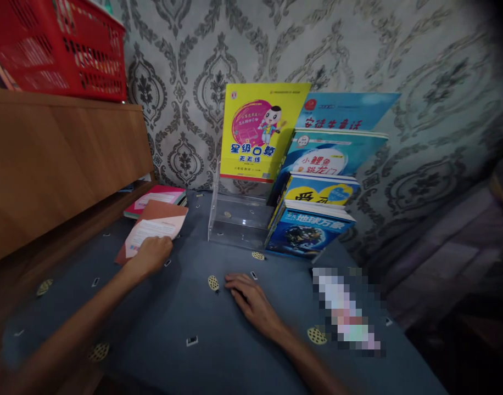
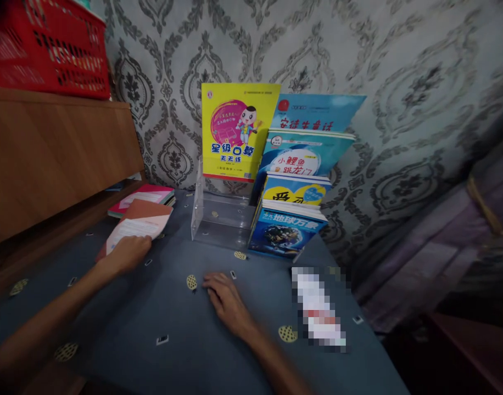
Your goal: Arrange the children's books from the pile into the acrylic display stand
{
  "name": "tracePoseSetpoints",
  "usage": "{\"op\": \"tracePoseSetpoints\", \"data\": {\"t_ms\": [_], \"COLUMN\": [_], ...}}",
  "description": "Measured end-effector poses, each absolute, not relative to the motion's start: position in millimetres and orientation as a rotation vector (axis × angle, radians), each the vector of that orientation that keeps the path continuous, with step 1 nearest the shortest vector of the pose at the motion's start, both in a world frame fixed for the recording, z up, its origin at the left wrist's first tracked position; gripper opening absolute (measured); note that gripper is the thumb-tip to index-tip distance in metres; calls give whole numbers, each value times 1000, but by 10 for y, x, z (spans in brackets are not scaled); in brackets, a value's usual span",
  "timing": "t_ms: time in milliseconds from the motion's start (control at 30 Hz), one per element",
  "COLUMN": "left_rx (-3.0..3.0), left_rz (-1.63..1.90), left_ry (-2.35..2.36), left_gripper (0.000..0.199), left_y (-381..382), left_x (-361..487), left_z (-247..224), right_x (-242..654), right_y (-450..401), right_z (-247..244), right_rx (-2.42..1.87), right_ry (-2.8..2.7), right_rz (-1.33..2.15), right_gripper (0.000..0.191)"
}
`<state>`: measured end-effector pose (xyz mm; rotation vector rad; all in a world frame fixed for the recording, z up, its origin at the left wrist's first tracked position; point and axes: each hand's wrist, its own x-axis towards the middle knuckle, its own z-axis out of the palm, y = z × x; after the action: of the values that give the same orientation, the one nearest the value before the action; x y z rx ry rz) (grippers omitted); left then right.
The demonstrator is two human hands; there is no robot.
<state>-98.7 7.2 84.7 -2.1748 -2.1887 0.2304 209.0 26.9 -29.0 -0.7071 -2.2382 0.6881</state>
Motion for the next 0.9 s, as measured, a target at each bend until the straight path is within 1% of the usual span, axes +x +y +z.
{"op": "tracePoseSetpoints", "data": {"t_ms": [100,200,367,400,467,533,633,700,733,833,867,900], "left_rx": [-2211,-2270,-2572,-2650,-2813,-3037,-3230,-2948,-2808,-2494,-2469,-2476], "left_rz": [382,456,433,438,432,349,68,-9,3,134,184,164], "left_ry": [-2155,-2105,-2041,-2019,-1988,-1993,-1998,-2049,-2059,-2222,-2258,-2238], "left_gripper": [36,40,56,57,52,47,49,50,54,73,79,81], "left_y": [-22,-112,-272,-303,-350,-357,-262,-131,-51,189,251,296], "left_x": [-875,-762,-528,-477,-395,-377,-524,-719,-826,-1099,-1157,-1194], "left_z": [867,896,1014,1058,1148,1200,1104,923,815,526,468,438], "right_x": [2093,2099,2104,2103,2102,2101,2100,2104,2107,2112,2108,2102], "right_y": [282,292,277,272,265,265,267,255,241,164,130,94], "right_z": [-304,-315,-307,-302,-291,-279,-263,-251,-244,-209,-191,-171], "right_rx": [-727,-724,-739,-740,-743,-743,-721,-696,-690,-717,-733,-744], "right_ry": [-2265,-2281,-2284,-2281,-2284,-2291,-2295,-2292,-2291,-2306,-2314,-2325], "right_rz": [706,713,697,696,701,707,713,705,695,647,633,620], "right_gripper": [24,25,25,25,25,25,25,25,24,23,23,22]}}
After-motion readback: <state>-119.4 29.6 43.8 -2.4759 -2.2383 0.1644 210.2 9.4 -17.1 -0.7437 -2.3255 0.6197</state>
